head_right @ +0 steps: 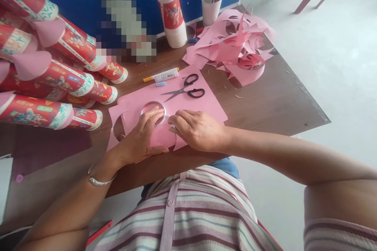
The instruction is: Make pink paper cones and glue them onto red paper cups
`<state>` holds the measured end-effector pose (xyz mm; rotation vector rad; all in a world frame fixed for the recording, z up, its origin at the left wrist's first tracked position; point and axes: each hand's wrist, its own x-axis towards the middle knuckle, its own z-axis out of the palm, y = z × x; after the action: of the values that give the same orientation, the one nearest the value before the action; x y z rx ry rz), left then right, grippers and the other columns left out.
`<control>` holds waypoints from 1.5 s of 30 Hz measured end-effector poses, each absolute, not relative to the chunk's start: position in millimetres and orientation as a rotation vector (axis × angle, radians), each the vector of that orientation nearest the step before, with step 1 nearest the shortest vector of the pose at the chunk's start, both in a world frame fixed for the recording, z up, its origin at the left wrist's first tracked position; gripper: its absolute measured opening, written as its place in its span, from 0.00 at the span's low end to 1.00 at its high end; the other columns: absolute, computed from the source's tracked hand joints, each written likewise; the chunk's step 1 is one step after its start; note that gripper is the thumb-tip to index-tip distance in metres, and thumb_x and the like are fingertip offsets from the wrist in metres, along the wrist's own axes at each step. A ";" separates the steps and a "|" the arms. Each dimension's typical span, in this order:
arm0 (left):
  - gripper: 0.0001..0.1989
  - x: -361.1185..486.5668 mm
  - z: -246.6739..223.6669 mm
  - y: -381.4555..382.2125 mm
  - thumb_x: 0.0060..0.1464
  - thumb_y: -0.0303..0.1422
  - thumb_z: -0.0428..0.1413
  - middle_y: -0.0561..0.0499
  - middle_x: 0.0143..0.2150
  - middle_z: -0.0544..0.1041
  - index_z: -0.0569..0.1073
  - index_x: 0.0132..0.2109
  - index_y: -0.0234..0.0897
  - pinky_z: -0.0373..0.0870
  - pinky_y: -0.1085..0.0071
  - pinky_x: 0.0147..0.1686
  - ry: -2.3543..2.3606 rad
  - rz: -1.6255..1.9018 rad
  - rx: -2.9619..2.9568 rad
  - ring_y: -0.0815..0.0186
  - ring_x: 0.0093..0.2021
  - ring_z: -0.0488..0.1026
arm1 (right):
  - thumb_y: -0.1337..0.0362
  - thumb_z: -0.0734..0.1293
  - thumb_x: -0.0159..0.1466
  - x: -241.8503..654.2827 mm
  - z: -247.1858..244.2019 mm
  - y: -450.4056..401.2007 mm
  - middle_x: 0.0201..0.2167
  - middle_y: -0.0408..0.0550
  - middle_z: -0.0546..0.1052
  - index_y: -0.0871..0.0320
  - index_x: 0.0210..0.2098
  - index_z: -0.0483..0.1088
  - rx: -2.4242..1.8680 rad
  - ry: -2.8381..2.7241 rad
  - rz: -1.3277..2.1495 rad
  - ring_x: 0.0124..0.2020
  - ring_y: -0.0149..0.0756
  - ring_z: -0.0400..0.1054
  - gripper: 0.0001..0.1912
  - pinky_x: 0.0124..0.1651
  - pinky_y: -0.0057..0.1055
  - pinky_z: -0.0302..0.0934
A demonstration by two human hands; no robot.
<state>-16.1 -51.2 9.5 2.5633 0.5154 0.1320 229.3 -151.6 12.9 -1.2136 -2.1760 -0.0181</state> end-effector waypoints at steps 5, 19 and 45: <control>0.52 -17.2 8.1 -51.4 0.58 0.54 0.63 0.29 0.71 0.58 0.45 0.76 0.37 0.64 0.39 0.71 0.510 0.148 2.560 0.39 0.76 0.57 | 0.66 0.59 0.77 225.8 14.7 -155.2 0.32 0.49 0.76 0.63 0.48 0.67 -1.178 -2.216 -0.054 0.32 0.36 0.69 0.08 0.28 0.32 0.58; 0.52 -14.2 12.8 -53.7 0.58 0.56 0.62 0.29 0.71 0.58 0.47 0.76 0.36 0.64 0.40 0.72 0.588 0.085 2.486 0.40 0.77 0.55 | 0.73 0.59 0.74 216.0 14.4 -161.4 0.31 0.51 0.77 0.66 0.49 0.68 -1.053 -2.270 -0.079 0.32 0.39 0.72 0.08 0.27 0.33 0.61; 0.56 -16.6 6.6 -50.9 0.54 0.61 0.61 0.26 0.71 0.58 0.46 0.75 0.35 0.60 0.38 0.73 0.495 0.156 2.544 0.38 0.77 0.55 | 0.69 0.63 0.73 248.2 50.3 -154.2 0.36 0.49 0.82 0.53 0.57 0.71 -1.036 -1.952 0.079 0.34 0.39 0.78 0.15 0.34 0.33 0.70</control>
<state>-16.6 -50.9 6.6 2.5440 0.4951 0.1564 248.2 -154.2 50.3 -1.0365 -1.9517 0.0795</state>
